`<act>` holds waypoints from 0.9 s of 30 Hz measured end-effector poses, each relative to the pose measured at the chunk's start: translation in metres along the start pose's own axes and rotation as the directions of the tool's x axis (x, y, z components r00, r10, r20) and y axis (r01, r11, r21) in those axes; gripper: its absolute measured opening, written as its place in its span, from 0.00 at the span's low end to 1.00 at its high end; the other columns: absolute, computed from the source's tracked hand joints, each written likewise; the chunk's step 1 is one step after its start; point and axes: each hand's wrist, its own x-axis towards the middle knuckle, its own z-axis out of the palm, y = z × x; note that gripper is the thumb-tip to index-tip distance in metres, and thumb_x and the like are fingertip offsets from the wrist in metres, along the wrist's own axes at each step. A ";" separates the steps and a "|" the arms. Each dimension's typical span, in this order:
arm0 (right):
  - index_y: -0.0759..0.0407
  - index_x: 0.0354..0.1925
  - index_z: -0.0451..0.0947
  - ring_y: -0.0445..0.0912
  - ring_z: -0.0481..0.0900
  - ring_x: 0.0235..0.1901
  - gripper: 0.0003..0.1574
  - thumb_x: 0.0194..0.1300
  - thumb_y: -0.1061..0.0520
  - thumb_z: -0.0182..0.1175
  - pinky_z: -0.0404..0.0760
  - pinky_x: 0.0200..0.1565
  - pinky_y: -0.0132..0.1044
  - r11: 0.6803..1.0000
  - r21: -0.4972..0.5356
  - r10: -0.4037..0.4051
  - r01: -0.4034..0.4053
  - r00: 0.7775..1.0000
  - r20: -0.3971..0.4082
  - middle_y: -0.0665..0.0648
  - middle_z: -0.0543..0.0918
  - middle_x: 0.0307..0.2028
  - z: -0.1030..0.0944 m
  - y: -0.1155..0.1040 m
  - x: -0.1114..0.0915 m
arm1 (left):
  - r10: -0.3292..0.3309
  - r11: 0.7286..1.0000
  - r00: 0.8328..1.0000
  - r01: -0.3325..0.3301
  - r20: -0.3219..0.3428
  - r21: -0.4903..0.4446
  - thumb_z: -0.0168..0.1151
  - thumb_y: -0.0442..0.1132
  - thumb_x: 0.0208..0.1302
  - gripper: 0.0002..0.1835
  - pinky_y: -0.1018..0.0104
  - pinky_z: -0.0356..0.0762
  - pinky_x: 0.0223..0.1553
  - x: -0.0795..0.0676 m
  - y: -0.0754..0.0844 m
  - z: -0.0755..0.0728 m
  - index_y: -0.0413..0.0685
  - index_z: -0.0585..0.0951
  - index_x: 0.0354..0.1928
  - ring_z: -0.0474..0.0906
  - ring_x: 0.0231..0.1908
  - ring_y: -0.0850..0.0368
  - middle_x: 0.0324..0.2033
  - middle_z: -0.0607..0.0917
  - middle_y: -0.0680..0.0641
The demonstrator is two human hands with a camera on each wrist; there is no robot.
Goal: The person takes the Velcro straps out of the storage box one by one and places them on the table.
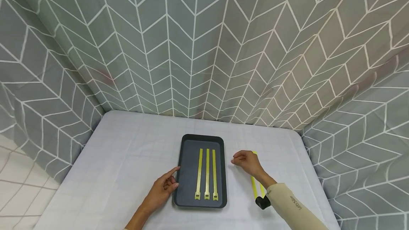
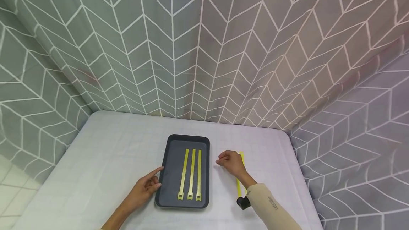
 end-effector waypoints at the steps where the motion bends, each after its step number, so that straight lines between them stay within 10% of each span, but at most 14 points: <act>1: 0.67 0.38 0.83 0.41 0.84 0.29 0.12 0.57 0.62 0.73 0.79 0.32 0.31 1.000 0.001 -0.006 0.006 1.000 0.005 0.59 0.88 0.31 0.001 -0.001 0.001 | 0.003 1.000 1.000 -0.003 0.004 0.001 0.64 0.29 0.66 0.32 0.73 0.72 0.32 0.000 0.000 0.000 0.43 0.69 0.72 0.70 0.28 0.66 0.38 0.76 0.44; 27: 0.69 0.49 0.81 0.59 0.83 0.45 0.21 0.57 0.65 0.72 0.83 0.46 0.39 0.979 0.037 -0.202 0.198 0.960 0.194 0.66 0.85 0.46 0.015 -0.050 0.017 | 0.004 0.999 1.000 -0.004 -0.020 0.043 0.64 0.28 0.66 0.31 0.73 0.72 0.33 0.002 0.004 0.000 0.43 0.70 0.71 0.70 0.29 0.66 0.37 0.76 0.45</act>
